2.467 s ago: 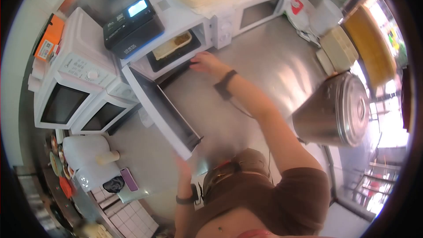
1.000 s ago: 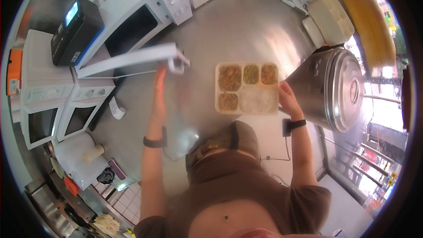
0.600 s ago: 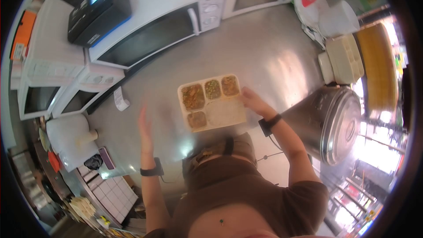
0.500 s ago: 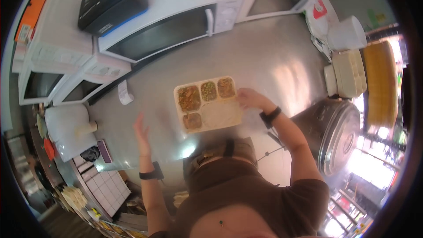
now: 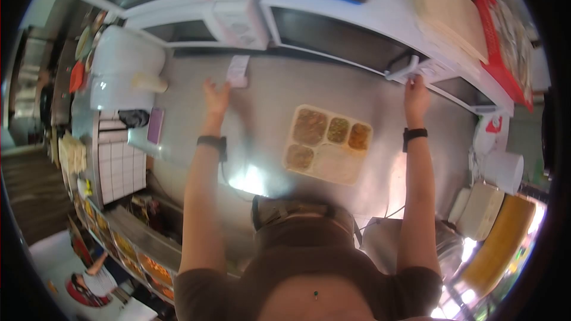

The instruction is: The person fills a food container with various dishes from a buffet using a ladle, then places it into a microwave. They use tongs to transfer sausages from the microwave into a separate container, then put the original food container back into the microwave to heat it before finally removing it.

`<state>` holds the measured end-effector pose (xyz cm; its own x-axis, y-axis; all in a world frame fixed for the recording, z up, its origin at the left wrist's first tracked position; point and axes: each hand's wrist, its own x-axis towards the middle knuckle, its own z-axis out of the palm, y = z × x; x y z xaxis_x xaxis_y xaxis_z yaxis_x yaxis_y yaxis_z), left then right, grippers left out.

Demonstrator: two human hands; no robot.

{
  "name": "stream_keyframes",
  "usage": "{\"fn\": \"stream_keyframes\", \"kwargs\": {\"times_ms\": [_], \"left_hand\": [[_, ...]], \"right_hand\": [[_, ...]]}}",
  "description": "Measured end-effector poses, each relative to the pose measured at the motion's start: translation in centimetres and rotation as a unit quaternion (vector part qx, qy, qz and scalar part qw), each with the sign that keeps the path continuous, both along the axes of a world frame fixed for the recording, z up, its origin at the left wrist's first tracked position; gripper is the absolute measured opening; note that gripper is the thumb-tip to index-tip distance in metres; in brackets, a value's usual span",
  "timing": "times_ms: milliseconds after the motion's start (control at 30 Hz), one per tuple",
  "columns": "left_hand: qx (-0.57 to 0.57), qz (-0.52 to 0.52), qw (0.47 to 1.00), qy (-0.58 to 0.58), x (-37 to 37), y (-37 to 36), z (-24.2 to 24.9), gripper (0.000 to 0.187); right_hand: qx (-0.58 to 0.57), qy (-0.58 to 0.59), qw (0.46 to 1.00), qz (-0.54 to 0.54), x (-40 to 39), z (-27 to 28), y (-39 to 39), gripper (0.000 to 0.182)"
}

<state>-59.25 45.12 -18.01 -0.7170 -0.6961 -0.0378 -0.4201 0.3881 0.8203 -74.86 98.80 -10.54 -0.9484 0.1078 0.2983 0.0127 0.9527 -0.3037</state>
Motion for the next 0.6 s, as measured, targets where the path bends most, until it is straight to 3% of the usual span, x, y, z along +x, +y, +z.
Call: {"fn": "stream_keyframes", "kwargs": {"times_ms": [67,133,167,200,233,267,300,333,367,400,433,467,500,533,600], "left_hand": [[0.045,0.018,0.999,-0.018,-1.1,1.2,1.1,0.077],[0.091,-0.007,0.996,-0.013,-2.3,0.2,-2.1,0.076],[-0.091,-0.015,0.995,0.023,-2.9,0.0,-4.9,0.069],[-0.116,-0.041,0.992,0.038,-2.8,0.2,-5.3,0.067],[0.008,-0.031,0.999,0.011,-2.9,1.2,-3.0,0.065],[0.002,-0.018,1.000,0.026,-2.9,2.4,-1.4,0.060],[-0.023,-0.020,0.999,0.026,-2.6,2.9,-0.7,0.055],[0.057,0.001,0.998,0.033,-2.3,3.6,-0.2,0.042],[0.055,0.018,0.998,0.029,-1.5,4.0,0.7,0.042],[0.016,-0.023,0.999,0.032,-0.7,4.5,1.8,0.039],[-0.021,-0.066,0.997,0.034,0.4,4.6,2.2,0.037],[-0.021,-0.057,0.998,0.032,1.7,4.3,1.9,0.037],[-0.052,-0.112,0.992,0.013,3.1,4.0,1.7,0.038],[-0.081,-0.170,0.982,-0.006,4.5,3.7,1.5,0.041],[-0.055,-0.183,0.981,-0.008,7.6,3.6,1.1,0.045]], "right_hand": [[0.019,-0.024,1.000,0.002,0.1,0.0,0.5,0.017],[-0.015,0.006,0.998,0.059,-0.2,-0.3,2.0,0.021],[-0.059,0.025,0.992,0.105,-0.1,-0.4,3.0,0.023],[-0.079,0.011,0.984,0.157,0.3,-0.9,4.1,0.027],[-0.100,-0.189,0.968,0.129,1.7,0.1,4.6,0.025],[-0.234,-0.296,0.913,0.152,4.0,-1.0,5.7,0.023],[-0.221,-0.424,0.863,0.160,6.6,-0.7,6.3,0.022],[-0.238,-0.520,0.802,0.173,9.8,-0.8,6.5,0.023],[-0.375,-0.625,0.672,0.133,12.8,-2.0,7.2,0.029],[-0.416,-0.681,0.589,0.127,16.1,-2.7,7.4,0.049],[-0.427,-0.702,0.554,0.134,19.1,-1.6,5.8,0.067],[-0.477,-0.683,0.545,0.095,22.3,-1.2,4.3,0.077],[-0.509,-0.641,0.567,0.092,25.2,-0.8,2.2,0.080],[-0.551,-0.596,0.581,0.057,27.1,-0.2,-0.1,0.079],[-0.587,-0.550,0.594,0.020,29.2,-0.7,-2.6,0.077]]}}
